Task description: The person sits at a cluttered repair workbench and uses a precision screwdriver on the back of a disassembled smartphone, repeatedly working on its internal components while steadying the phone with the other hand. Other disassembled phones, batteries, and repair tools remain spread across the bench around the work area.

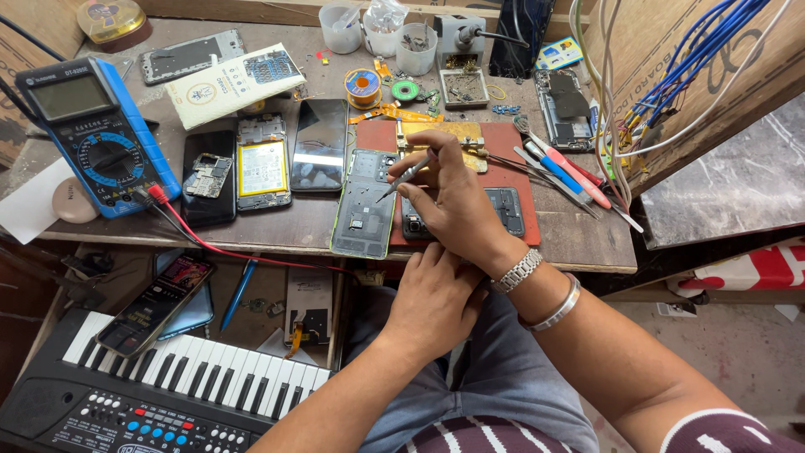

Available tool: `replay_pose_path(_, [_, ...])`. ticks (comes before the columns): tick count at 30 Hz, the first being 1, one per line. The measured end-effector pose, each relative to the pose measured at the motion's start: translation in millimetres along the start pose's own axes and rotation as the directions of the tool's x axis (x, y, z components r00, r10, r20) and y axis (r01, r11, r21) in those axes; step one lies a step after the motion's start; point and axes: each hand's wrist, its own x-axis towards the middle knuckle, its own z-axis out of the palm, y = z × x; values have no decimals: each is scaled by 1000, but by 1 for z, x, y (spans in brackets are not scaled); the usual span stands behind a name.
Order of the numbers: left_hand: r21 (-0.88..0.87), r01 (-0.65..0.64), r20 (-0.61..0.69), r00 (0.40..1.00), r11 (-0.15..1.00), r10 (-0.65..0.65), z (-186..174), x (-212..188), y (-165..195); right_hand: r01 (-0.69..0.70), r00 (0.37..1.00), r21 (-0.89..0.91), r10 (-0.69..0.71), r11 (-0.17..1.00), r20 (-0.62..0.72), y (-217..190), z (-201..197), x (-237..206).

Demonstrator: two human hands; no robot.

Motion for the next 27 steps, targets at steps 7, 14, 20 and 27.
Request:
replay_pose_path(7, [-9, -31, -26, 999, 999, 31, -4, 0, 2, -26, 976, 171, 62, 985, -207, 6, -17, -14])
replay_pose_path(14, [24, -55, -57, 997, 998, 57, -1, -1, 0, -156, 944, 300, 232, 941, -236, 33, -22, -14])
replay_pose_path(20, [40, -53, -42, 998, 998, 55, 1, -2, -1, -190, 938, 331, 270, 924, -218, 43, -21, -11])
replay_pose_path(27, [38, -60, -43, 997, 997, 62, 1, -2, -2, -215, 929, 309, 292, 926, -227, 44, -20, -10])
